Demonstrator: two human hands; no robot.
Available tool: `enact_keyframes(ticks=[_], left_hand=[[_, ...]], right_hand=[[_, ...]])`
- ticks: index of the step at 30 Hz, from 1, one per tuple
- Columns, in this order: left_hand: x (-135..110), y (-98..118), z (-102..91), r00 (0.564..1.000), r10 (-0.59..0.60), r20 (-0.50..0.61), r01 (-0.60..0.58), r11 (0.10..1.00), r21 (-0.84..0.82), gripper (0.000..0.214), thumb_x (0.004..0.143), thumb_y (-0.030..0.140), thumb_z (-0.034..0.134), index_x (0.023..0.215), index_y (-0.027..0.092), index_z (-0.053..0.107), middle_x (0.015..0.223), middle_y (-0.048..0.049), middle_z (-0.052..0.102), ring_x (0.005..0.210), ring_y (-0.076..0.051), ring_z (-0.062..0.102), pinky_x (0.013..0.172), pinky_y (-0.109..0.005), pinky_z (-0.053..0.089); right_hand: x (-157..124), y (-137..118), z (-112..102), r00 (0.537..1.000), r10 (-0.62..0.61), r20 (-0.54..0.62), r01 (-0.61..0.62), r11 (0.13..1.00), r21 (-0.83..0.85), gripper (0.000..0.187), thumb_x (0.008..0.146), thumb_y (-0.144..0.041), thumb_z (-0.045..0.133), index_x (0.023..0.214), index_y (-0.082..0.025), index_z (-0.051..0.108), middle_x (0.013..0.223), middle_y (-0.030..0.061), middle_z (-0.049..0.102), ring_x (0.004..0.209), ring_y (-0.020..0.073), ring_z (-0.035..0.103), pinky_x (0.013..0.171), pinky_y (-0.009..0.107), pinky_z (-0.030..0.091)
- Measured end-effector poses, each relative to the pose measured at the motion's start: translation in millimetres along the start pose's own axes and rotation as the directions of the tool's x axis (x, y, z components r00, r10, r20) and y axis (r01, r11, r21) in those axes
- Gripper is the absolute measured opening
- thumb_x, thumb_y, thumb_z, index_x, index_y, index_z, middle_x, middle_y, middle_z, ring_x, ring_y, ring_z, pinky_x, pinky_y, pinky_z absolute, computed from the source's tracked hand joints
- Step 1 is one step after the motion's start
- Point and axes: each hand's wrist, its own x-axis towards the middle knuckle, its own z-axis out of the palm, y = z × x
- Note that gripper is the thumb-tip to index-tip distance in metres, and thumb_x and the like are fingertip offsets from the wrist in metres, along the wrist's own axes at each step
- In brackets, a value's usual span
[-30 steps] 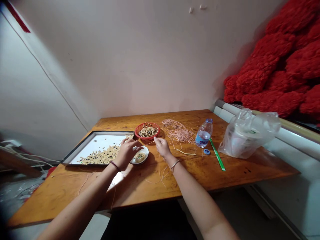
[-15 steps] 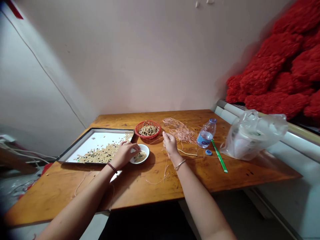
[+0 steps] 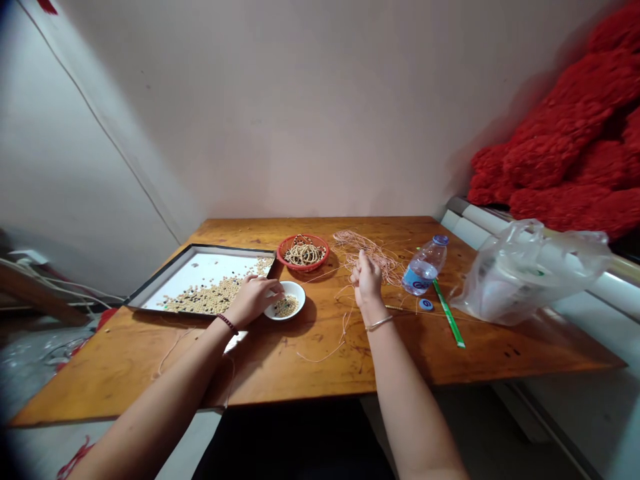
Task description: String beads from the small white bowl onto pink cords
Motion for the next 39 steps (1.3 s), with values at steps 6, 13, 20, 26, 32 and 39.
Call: enact_keyframes(ticks=[6, 13, 20, 26, 32, 39], left_hand=[[0.9, 0.4, -1.2, 1.000, 0.008, 0.014, -0.008, 1.000, -0.005, 0.014, 0.083, 0.033, 0.059, 0.088, 0.024, 0.068, 0.089, -0.0012, 0.074, 0.084, -0.020, 0.064, 0.093, -0.036, 0.033], [-0.6, 1.7, -2.5, 1.000, 0.021, 0.009, -0.021, 1.000, 0.012, 0.016, 0.085, 0.034, 0.057, 0.091, 0.024, 0.068, 0.086, 0.0000, 0.074, 0.083, -0.020, 0.063, 0.091, -0.035, 0.035], [-0.7, 2.5, -2.6, 1.000, 0.021, 0.018, -0.022, 1.000, 0.022, 0.013, 0.084, 0.033, 0.059, 0.088, 0.023, 0.067, 0.085, 0.0005, 0.074, 0.083, -0.019, 0.064, 0.087, -0.034, 0.035], [-1.3, 3.0, -1.2, 1.000, 0.015, 0.020, -0.016, 0.998, 0.058, 0.014, 0.083, 0.034, 0.061, 0.087, 0.022, 0.068, 0.086, -0.0005, 0.073, 0.083, -0.019, 0.063, 0.086, -0.034, 0.035], [-1.2, 1.9, 0.0, 0.999, 0.017, 0.035, -0.019, 0.999, 0.049, 0.013, 0.084, 0.033, 0.060, 0.087, 0.023, 0.067, 0.086, -0.0001, 0.073, 0.084, -0.019, 0.063, 0.085, -0.034, 0.035], [-1.8, 0.9, 0.9, 1.000, 0.009, 0.024, -0.010, 0.999, 0.048, 0.016, 0.084, 0.037, 0.060, 0.088, 0.023, 0.068, 0.087, -0.0010, 0.073, 0.085, -0.020, 0.063, 0.085, -0.034, 0.035]], right_hand=[[-1.1, -4.5, -0.2, 1.000, 0.002, 0.016, -0.002, 1.000, 0.003, 0.054, 0.072, -0.051, 0.067, 0.058, -0.021, 0.025, 0.052, -0.0096, 0.022, 0.040, 0.0026, 0.016, 0.035, 0.019, 0.014], [-0.8, -6.9, -1.4, 1.000, 0.005, 0.018, -0.007, 0.994, 0.110, 0.051, 0.071, -0.046, 0.071, 0.056, -0.019, 0.031, 0.050, -0.0103, 0.026, 0.038, 0.0012, 0.019, 0.034, 0.018, 0.013], [4.7, -11.1, -9.9, 0.999, -0.045, -0.029, 0.049, 0.985, 0.167, 0.050, 0.072, -0.043, 0.071, 0.056, -0.018, 0.030, 0.050, -0.0109, 0.027, 0.037, 0.0006, 0.017, 0.033, 0.017, 0.013], [7.8, -16.1, -16.2, 0.998, -0.035, -0.047, 0.043, 0.981, 0.191, 0.049, 0.077, -0.040, 0.067, 0.055, -0.018, 0.029, 0.047, -0.0112, 0.026, 0.036, 0.0005, 0.017, 0.032, 0.016, 0.014], [12.4, -21.0, -24.3, 0.995, -0.051, -0.086, 0.069, 0.973, 0.219, 0.045, 0.079, -0.037, 0.065, 0.057, -0.018, 0.029, 0.048, -0.0113, 0.027, 0.035, 0.0011, 0.016, 0.031, 0.016, 0.014], [12.3, -22.7, -23.1, 0.993, -0.058, -0.101, 0.076, 0.979, 0.190, 0.049, 0.078, -0.039, 0.066, 0.058, -0.018, 0.027, 0.049, -0.0117, 0.025, 0.036, 0.0009, 0.016, 0.032, 0.015, 0.014]])
